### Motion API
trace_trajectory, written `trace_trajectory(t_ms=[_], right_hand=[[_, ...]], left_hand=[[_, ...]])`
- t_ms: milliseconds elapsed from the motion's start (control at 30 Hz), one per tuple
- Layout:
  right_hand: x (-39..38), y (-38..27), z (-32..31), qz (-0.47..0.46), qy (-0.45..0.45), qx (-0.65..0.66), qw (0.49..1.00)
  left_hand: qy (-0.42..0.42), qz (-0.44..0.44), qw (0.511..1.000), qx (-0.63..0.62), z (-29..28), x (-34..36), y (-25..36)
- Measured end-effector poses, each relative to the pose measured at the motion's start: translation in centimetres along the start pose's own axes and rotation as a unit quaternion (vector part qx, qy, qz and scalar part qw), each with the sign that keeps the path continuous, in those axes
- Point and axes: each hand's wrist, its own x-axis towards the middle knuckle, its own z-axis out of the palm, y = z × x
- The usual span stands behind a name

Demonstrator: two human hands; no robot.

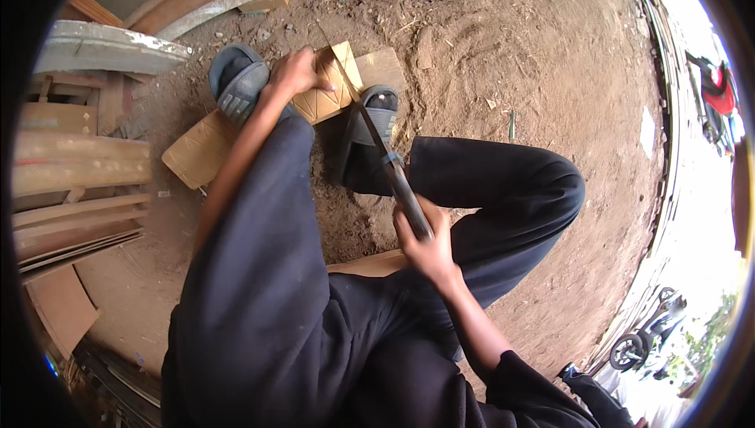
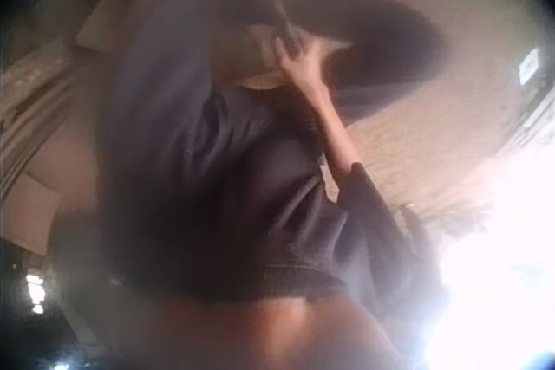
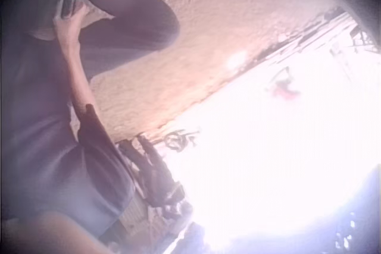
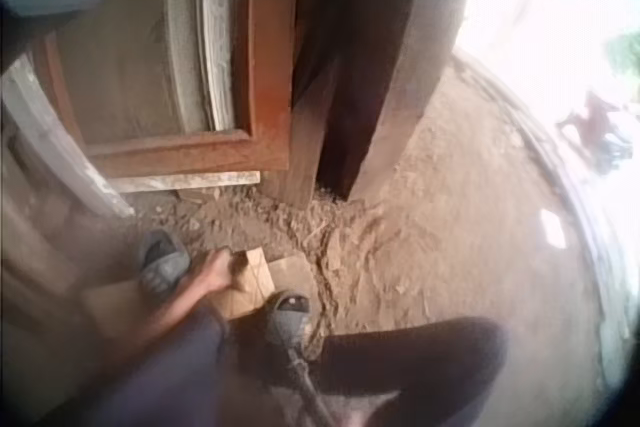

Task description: The person sits on the ground and uses a hand saw to cut a small wooden block placed between their feet. They hold the wood steady with their left hand and saw with their right hand, then reposition the block to continue cutting.

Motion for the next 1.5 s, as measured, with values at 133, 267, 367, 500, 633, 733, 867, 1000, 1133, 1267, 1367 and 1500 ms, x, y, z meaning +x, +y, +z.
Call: trace_trajectory(t_ms=[133,267,367,500,633,733,867,1000,1133,1267,1367,1500], right_hand=[[4.5,-2.7,1.9,-0.031,0.021,-0.048,0.998],[8.3,-3.1,4.3,-0.038,0.037,-0.023,0.998],[1.8,-0.3,0.9,-0.059,0.034,-0.034,0.997],[2.7,-1.4,1.2,-0.058,0.028,-0.034,0.997],[8.9,-4.0,3.7,0.003,0.037,-0.010,0.999],[3.8,-1.4,1.7,-0.073,0.028,-0.030,0.996],[1.2,-2.1,0.6,-0.008,0.005,-0.022,1.000],[8.9,-3.9,3.5,0.001,0.026,-0.024,0.999],[2.2,-1.8,0.4,-0.048,0.013,-0.016,0.999],[2.3,-2.2,0.9,-0.041,0.016,-0.031,0.999],[8.0,-3.5,2.8,-0.011,0.042,-0.050,0.998],[3.2,-2.2,0.7,-0.074,0.028,-0.041,0.996]], left_hand=[[0.001,0.001,1.000,-0.001,-1.1,-0.2,0.5],[0.003,0.006,1.000,0.014,-0.2,-0.2,-0.4],[-0.027,-0.013,1.000,-0.003,-0.6,-0.4,0.8],[-0.014,-0.019,1.000,0.004,-1.2,-0.9,0.4],[-0.006,-0.010,0.999,0.030,0.1,-0.2,0.2],[-0.018,-0.019,1.000,0.014,0.0,0.1,-0.2],[-0.017,-0.026,0.999,-0.006,-1.1,-1.0,0.1],[-0.007,-0.004,1.000,0.018,0.4,-0.2,-0.2],[-0.027,-0.007,1.000,0.007,-0.1,0.1,-0.1],[-0.009,-0.017,1.000,-0.002,-1.1,-0.9,0.0],[-0.017,-0.012,1.000,0.021,0.2,0.2,0.0],[-0.037,-0.018,0.999,0.008,-0.2,0.2,0.1]])
